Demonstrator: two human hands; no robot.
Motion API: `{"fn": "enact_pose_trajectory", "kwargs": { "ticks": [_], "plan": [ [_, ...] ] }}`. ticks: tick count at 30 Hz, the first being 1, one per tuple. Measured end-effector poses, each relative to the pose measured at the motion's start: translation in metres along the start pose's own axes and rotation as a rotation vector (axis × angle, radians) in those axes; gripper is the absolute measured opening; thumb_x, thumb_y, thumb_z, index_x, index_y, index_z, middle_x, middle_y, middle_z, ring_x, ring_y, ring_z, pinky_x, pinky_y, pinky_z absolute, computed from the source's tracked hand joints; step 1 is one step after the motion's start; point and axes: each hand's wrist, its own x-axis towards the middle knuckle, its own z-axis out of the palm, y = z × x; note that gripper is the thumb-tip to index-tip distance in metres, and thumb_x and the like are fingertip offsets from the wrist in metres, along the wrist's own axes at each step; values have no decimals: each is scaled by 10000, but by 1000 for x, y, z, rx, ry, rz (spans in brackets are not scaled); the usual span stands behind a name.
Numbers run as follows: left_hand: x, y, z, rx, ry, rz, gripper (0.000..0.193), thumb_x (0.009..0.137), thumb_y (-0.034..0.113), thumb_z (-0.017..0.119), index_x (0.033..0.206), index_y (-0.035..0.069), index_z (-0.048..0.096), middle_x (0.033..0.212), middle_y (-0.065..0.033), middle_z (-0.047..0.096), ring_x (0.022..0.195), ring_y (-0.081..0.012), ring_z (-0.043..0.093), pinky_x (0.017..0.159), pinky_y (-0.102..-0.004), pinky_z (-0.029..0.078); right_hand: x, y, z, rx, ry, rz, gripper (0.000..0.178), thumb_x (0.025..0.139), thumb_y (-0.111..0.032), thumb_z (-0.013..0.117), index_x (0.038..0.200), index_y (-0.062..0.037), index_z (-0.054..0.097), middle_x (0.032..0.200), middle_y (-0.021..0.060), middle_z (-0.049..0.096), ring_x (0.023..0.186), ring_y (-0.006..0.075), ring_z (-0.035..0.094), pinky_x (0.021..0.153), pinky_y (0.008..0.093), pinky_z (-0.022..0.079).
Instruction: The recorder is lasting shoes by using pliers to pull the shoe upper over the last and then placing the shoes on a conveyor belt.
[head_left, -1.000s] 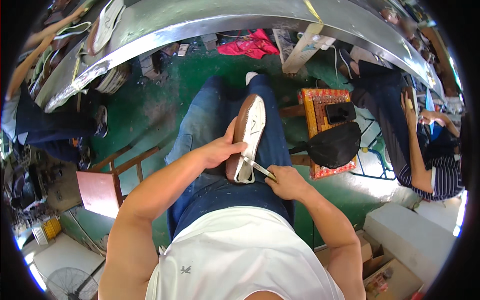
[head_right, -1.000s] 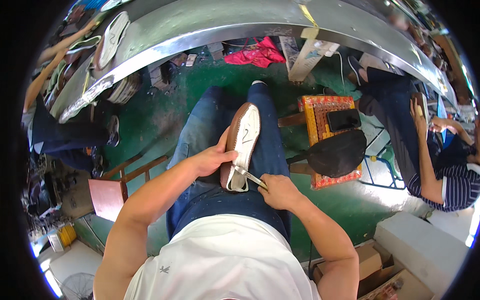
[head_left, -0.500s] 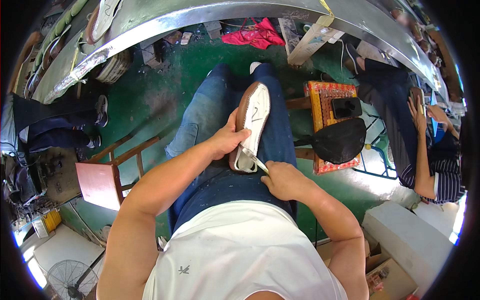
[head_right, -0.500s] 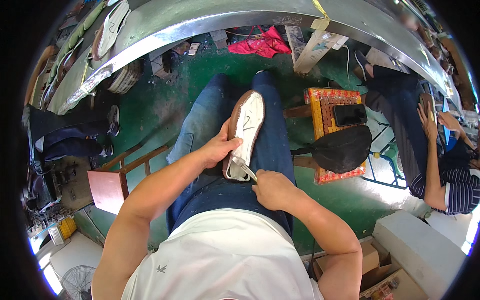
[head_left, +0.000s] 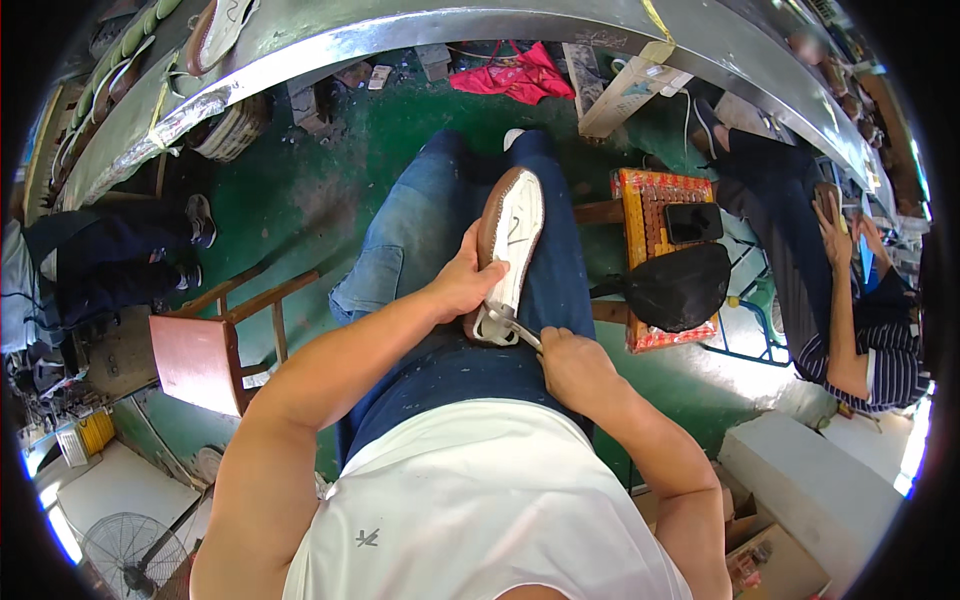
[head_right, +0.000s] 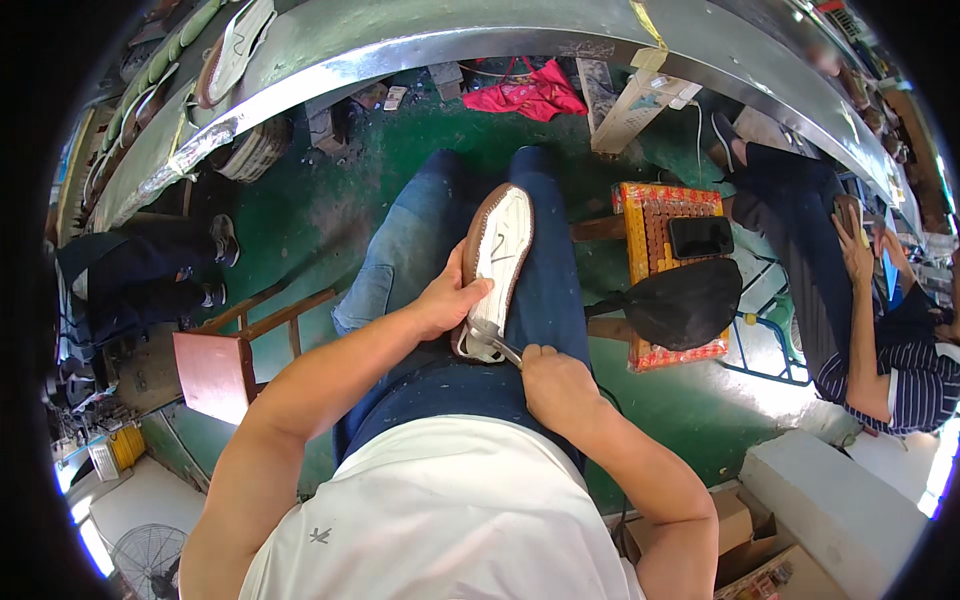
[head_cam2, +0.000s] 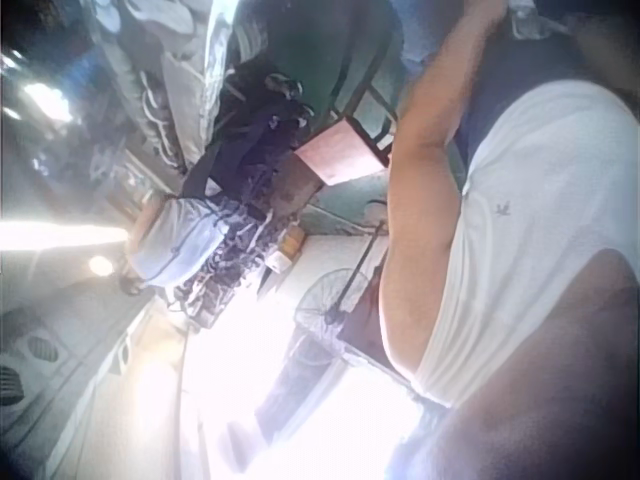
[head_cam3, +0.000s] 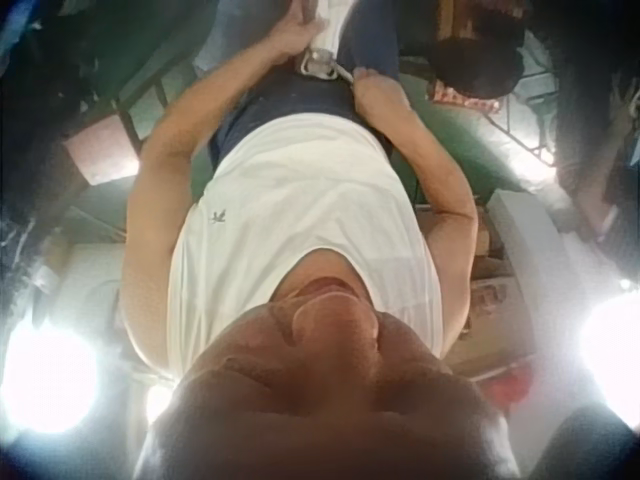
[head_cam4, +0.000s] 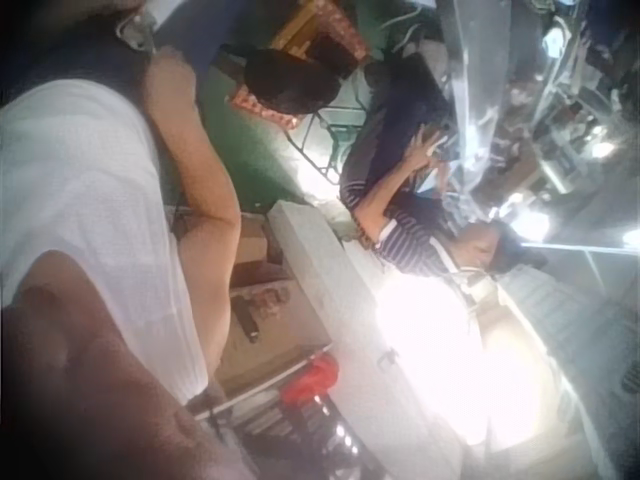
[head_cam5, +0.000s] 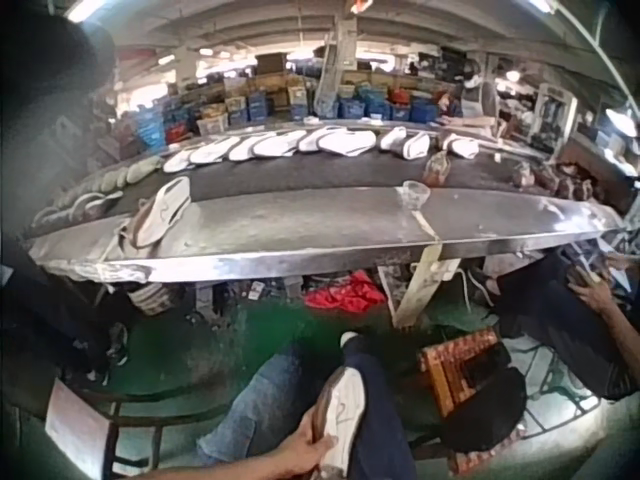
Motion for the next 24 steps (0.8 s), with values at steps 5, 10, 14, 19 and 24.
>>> {"fn": "enact_pose_trajectory", "kwargs": {
  "ticks": [5,10,14,19,24],
  "plan": [
    [-8,8,5,-22,41,-11,845,990,66,597,1634,155,59,1529,-114,417,1391,-212,426,1152,-354,364,-7,-4,8,-139,166,-56,153,842,-86,654,949,4,592,899,204,680,794,339,726,685,401,597],
    [-11,0,15,60,20,55,914,994,132,593,1635,128,-60,1577,-189,356,1421,-273,408,1171,-388,333,-16,6,-5,-104,-58,49,97,875,-67,596,950,-6,598,915,163,689,812,305,732,678,387,598],
    [-39,-20,-1,3,-183,49,1009,995,138,595,1609,143,-205,1659,-159,182,1483,-255,299,1198,-363,269,-27,13,5,-107,-3,16,91,880,-80,588,945,-18,601,896,144,693,801,286,734,666,376,595],
    [-35,-20,10,-35,-119,55,974,981,124,595,1624,122,-136,1670,-163,145,1517,-255,223,1219,-356,211,-38,2,3,-217,84,-17,97,849,-73,602,933,-25,603,870,152,693,835,264,737,657,353,591],
    [-28,-55,13,325,66,270,977,936,128,617,1600,-11,-87,1627,-246,174,1535,-314,171,1234,-374,199,-27,24,-4,-62,-96,-17,141,864,-118,631,943,-6,599,902,203,688,859,337,715,709,406,578]
  ]
}}
